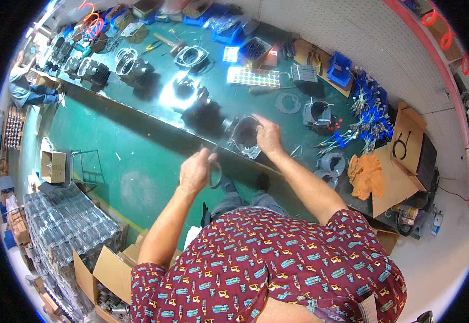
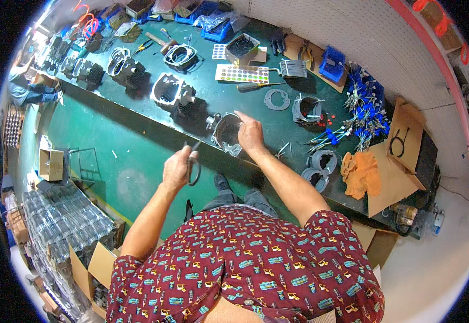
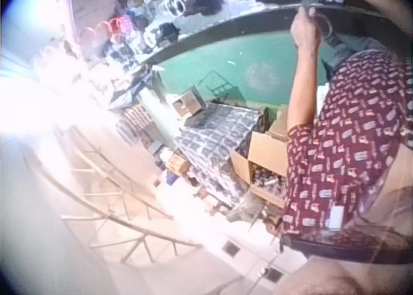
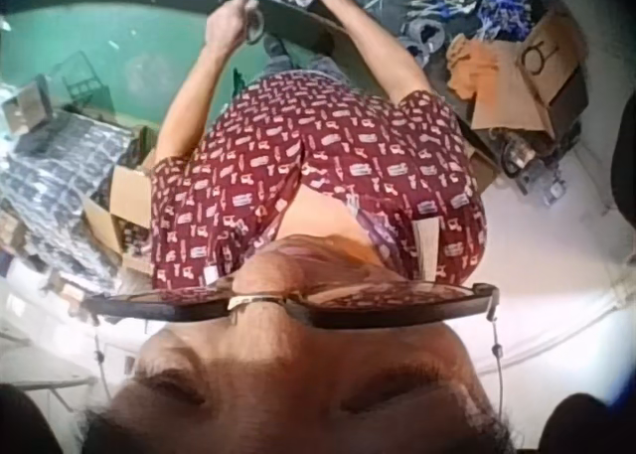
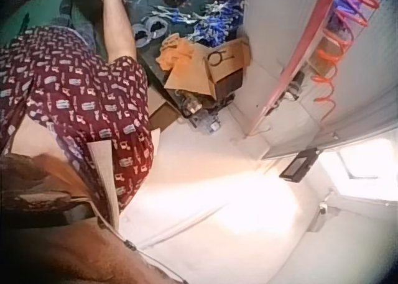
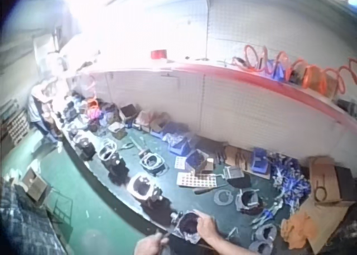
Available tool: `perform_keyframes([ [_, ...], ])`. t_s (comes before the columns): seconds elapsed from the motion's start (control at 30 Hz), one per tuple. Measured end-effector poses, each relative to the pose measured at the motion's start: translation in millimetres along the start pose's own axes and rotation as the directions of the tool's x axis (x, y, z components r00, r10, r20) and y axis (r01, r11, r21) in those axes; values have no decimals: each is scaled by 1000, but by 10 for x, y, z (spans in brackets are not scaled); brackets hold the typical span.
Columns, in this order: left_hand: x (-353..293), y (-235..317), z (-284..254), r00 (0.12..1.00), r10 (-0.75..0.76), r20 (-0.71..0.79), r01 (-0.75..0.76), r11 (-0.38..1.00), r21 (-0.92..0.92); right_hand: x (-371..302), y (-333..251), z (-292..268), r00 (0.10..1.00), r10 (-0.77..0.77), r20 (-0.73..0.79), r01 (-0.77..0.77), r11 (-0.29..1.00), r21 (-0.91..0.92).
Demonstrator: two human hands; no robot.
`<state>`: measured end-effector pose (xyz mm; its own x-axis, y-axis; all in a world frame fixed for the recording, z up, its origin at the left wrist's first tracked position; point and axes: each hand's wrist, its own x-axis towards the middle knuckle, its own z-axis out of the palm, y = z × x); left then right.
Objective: The person uses a pneumatic tool to work on a cylindrical metal part, then retrieves more parts from a box and places them on the table. They use a small tool to clean or adjust the inside of the parts.
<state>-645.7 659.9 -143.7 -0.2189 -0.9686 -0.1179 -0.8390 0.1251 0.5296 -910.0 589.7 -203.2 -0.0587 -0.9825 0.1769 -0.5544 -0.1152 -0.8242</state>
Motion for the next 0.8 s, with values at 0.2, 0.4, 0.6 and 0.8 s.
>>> perform_keyframes([
  [0.2,176,275,334,996,64,62,-63,998,-5,-2,-33,-6,997,67,42,-65,997,-30],
  [0.4,278,-4,263,991,131,16,-132,990,51,13,-49,49,999,11,51,-12,1000,9],
  [0.6,-87,-1068,-115,943,-324,-71,331,918,217,2,70,-106,996,-87,-7,87,996,22],
  [0.8,-64,-46,-29,995,-60,-74,63,997,35,37,-33,0,992,-104,66,104,995,8],
])
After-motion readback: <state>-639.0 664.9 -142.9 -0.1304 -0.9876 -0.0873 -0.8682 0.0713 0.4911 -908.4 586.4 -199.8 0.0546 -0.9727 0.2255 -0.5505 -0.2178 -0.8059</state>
